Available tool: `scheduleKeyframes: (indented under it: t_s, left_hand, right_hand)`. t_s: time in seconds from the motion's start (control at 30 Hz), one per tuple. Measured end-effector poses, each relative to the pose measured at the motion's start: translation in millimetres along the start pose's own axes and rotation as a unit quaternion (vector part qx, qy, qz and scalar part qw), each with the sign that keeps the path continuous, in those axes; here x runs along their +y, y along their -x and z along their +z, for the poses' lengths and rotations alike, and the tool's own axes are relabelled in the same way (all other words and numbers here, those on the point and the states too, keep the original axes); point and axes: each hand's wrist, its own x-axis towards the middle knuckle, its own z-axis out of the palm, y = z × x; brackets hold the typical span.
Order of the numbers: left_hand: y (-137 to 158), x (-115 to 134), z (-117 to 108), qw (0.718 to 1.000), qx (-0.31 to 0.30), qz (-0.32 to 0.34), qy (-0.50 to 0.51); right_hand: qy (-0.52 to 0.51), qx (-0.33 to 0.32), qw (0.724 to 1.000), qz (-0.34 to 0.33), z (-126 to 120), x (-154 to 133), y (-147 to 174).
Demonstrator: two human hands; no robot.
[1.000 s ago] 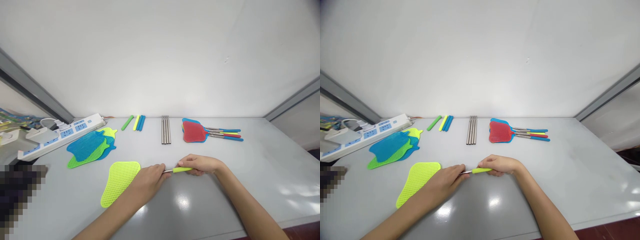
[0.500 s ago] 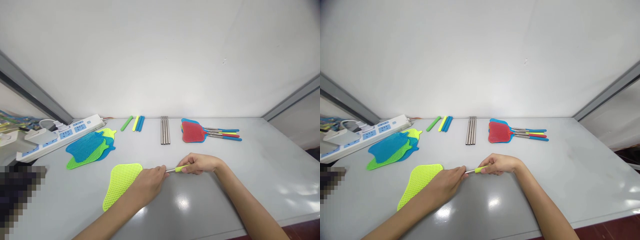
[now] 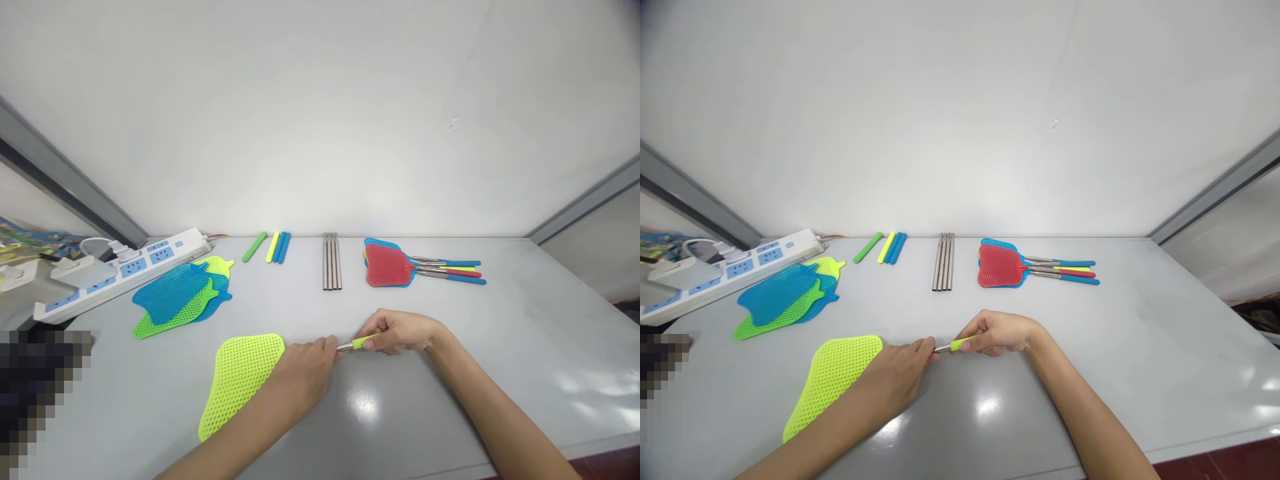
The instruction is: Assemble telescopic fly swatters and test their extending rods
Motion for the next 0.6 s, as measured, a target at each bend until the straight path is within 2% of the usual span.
scheduleKeyframes:
  t_s: [0.17,0.6]
  left_hand:
    - [1.2,-0.9,6.7,1.000,0.028,0.006,-0.005]
    - [1.2,0.2,11.5,0.999,0.039,0.003,-0.019]
  right_hand:
    - [0.000,0.004,1.000,0.000,3.4,-2.9,0.7]
    - [-0.043,-0.015,0.999,-0.001,9.4,-2.8,-5.3]
